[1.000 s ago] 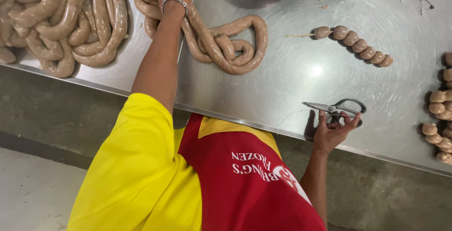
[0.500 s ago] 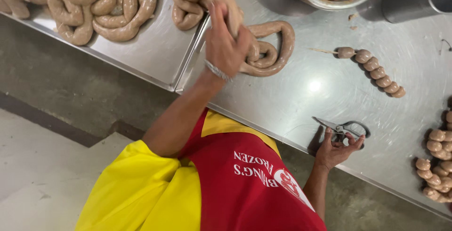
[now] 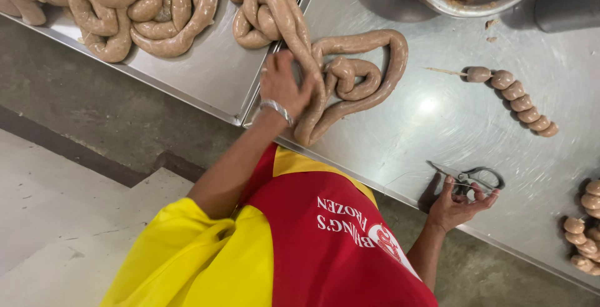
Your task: The person ties a long casing filled with meat into individual sausage links by hand and with string, using scissors to cut the excess string.
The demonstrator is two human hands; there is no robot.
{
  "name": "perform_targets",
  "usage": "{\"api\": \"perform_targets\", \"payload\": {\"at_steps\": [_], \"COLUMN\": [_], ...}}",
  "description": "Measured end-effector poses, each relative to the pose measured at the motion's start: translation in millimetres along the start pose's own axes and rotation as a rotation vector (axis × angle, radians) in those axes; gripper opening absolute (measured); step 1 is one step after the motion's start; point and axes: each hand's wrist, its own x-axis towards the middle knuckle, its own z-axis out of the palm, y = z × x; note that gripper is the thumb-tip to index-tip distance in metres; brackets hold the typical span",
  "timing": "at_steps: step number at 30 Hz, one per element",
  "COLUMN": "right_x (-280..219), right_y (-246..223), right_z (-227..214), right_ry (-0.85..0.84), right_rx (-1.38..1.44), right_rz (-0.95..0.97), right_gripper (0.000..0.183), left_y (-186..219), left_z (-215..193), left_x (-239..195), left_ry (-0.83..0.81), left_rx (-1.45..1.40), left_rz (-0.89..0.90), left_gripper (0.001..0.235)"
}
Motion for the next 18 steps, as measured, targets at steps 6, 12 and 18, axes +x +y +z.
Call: {"api": "perform_targets", "payload": {"at_steps": [6, 12, 18], "right_x": [-2, -3, -2], "right_y": [-4, -4, -1], "right_z": [0, 0, -1], "right_ry": [0.000, -0.007, -0.006], "right_rx": [0.046, 0.088, 0.084], "right_rz": [-0.062, -0.073, -0.077], "right_gripper": [0.101, 0.100, 0.100], "left_y": [5, 77, 75], "left_z": [54, 9, -78], "left_x": [85, 118, 108], "left_ry": [0.243, 0.397, 0.193], "left_rx": [-0.577, -1.485, -1.269], "left_rz": [-0.318, -0.371, 0.069], "left_gripper": [0.096, 0.026, 0.028]}}
